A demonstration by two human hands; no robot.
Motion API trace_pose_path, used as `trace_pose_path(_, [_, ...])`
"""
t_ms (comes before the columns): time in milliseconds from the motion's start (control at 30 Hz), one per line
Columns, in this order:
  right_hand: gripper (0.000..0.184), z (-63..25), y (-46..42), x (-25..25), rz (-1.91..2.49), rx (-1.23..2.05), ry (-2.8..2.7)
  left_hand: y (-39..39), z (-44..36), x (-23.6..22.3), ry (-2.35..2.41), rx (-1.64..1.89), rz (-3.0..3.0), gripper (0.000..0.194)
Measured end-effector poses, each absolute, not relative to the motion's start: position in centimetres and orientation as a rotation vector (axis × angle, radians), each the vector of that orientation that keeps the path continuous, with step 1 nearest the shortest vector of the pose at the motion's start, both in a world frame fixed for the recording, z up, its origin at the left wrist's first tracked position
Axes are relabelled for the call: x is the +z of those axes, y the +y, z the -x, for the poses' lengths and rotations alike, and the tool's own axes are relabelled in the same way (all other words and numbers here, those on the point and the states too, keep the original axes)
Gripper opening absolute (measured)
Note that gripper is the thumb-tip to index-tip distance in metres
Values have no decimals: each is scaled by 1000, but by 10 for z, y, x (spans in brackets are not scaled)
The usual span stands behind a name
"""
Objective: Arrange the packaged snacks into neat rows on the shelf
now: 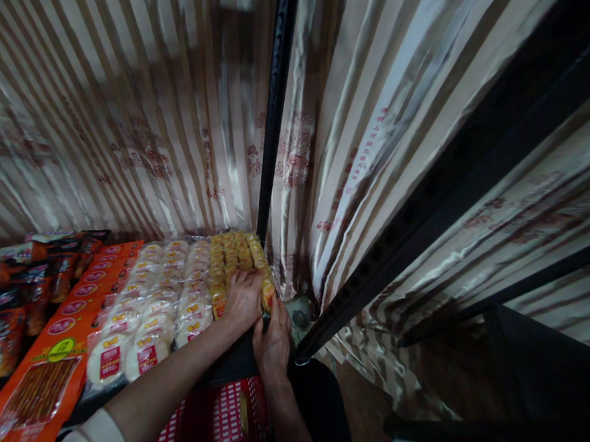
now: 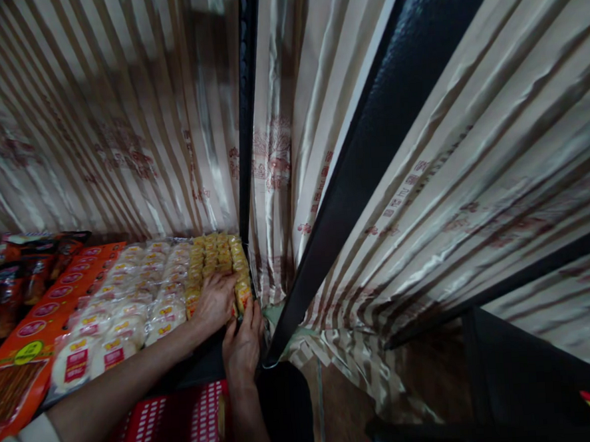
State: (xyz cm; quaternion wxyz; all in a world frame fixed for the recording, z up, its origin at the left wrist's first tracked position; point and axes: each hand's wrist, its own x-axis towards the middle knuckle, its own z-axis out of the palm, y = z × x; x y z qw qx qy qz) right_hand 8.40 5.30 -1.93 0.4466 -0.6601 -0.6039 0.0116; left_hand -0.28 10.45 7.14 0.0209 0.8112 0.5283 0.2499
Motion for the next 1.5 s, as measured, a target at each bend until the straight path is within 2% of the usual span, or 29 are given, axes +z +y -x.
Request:
trace_pose_path(533, [51, -83, 52, -13, 1624, 60, -1509, 115, 11, 73, 1546, 771, -2585, 42])
trace_pose_path(800, [54, -81, 51, -17, 1673, 9, -1557, 137, 2, 96, 1351, 390, -2755, 47])
trace_pose_path(1133, [55, -79, 49, -20, 1695, 11, -1540, 148, 2, 102, 1344, 314, -2834, 28])
trace_pose_path(1500, [56, -77, 46, -11, 1753, 65, -1560, 153, 0, 99, 1285, 255, -2860, 34])
